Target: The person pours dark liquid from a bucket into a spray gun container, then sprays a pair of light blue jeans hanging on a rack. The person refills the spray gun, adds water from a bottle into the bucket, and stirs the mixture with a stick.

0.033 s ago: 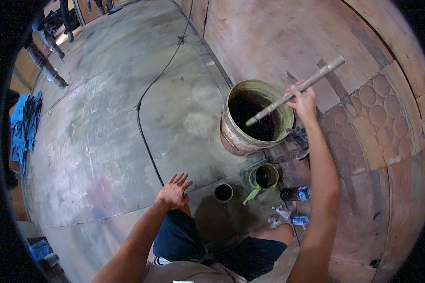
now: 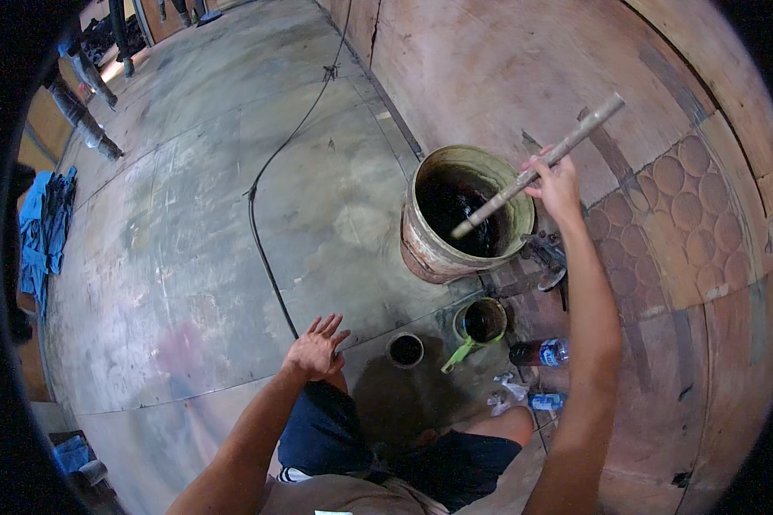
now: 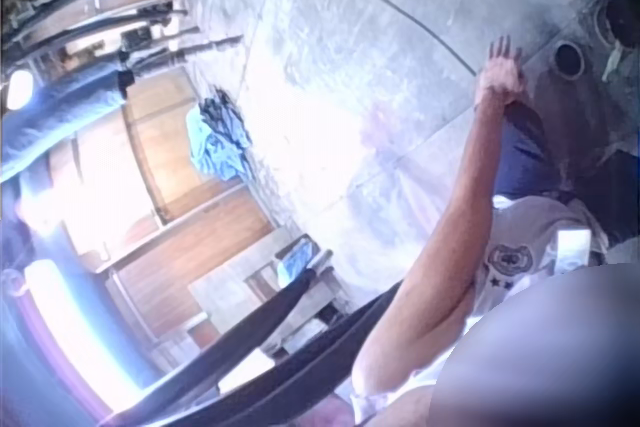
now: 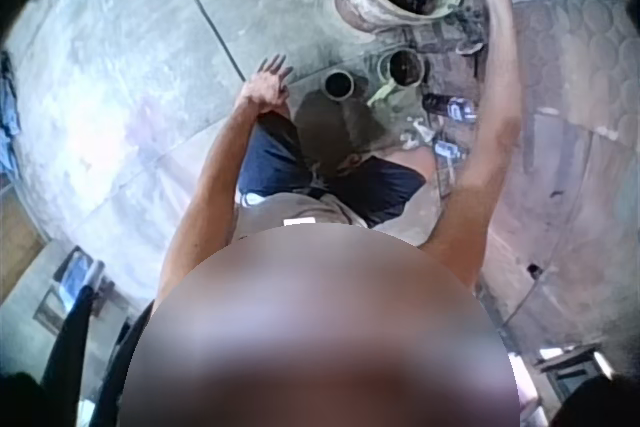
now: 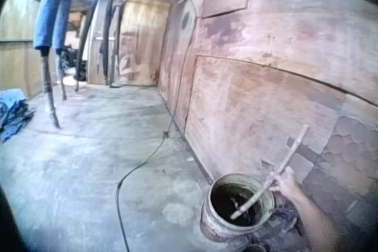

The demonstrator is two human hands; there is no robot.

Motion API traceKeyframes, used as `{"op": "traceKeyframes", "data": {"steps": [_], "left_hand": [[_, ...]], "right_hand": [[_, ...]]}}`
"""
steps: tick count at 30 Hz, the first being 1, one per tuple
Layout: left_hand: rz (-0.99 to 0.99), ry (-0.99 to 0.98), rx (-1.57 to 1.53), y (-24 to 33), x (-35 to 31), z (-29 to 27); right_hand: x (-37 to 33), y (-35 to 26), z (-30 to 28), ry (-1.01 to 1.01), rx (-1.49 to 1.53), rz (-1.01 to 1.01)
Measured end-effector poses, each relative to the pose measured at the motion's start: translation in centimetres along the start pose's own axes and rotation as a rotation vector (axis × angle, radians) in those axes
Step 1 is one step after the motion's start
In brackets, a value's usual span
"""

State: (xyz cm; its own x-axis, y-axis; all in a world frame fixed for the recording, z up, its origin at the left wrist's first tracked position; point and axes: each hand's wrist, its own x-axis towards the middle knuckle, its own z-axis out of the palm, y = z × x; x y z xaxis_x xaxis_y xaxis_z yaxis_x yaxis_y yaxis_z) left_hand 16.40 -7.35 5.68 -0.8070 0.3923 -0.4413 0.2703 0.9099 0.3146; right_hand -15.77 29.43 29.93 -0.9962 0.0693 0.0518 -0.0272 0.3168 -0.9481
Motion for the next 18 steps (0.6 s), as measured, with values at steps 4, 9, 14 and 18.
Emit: {"op": "traceKeyframes", "data": {"steps": [4,9,14,18], "left_hand": [[0.000,0.017,0.002,0.2,0.1,0.0],[0.025,0.103,-0.015,-0.8,0.6,0.2],[0.027,0.079,-0.044,-1.1,0.6,0.4],[0.023,0.051,-0.022,-0.8,0.6,-0.1]], "right_hand": [[1.3,-0.9,-1.1,0.064,-0.361,-0.180],[2.7,2.8,2.5,0.272,-0.025,-0.289],[0.8,1.1,1.5,0.052,0.081,-0.088],[1.3,-1.1,-0.7,0.032,-0.297,-0.147]]}}
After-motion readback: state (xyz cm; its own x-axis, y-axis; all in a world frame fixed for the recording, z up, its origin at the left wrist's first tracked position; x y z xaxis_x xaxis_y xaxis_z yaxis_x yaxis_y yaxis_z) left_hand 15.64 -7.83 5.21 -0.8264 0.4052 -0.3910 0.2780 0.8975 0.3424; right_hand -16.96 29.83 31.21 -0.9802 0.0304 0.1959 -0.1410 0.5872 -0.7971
